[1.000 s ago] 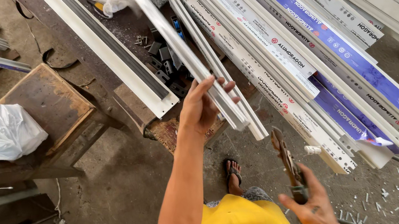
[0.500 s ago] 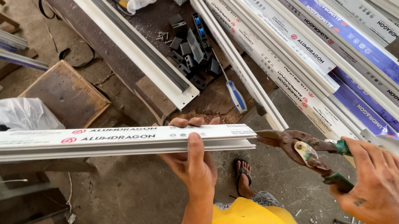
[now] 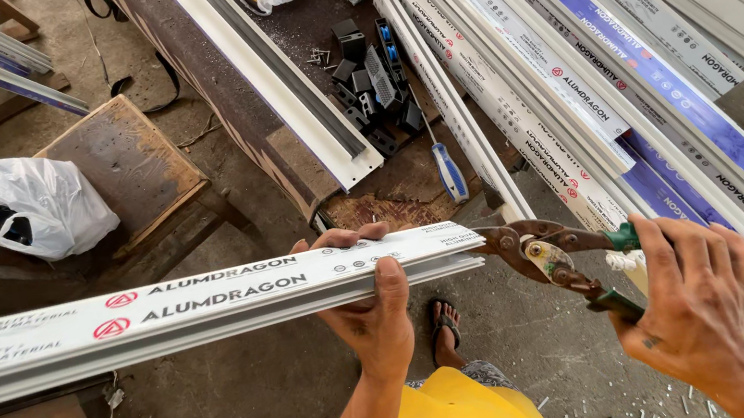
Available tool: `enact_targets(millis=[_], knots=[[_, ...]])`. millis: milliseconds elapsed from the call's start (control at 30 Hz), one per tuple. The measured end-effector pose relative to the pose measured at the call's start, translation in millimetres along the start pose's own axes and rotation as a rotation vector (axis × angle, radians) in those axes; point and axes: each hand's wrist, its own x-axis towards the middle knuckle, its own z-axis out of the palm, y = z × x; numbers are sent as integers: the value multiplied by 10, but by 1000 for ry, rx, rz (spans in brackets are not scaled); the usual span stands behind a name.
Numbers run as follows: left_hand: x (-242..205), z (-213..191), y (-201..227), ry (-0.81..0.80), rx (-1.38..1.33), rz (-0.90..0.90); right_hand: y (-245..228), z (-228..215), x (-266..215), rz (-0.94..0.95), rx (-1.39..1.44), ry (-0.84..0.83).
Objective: The person searches a drawer for small parts, then picks up several long aluminum profiles. Using tin snips, the person cuts the ends of the profiles to remove protective film or trim edges. The cut pieces are placed back on the workbench.
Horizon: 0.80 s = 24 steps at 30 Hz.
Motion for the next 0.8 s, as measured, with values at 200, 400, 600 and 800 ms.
enact_targets(millis=[200,400,600,800], knots=[[-12,-86,14,-1,-27,21,-73,-116,163,-32,-113,10],[-46,-133,46,1,20,42,-149,-195,329,-72,-175,-32],[-55,-165,110,-16,67,61,-119,-43,468,-174,-79,106],[-61,-151,133,31,6,53,-171,56,537,-179,-23,247]])
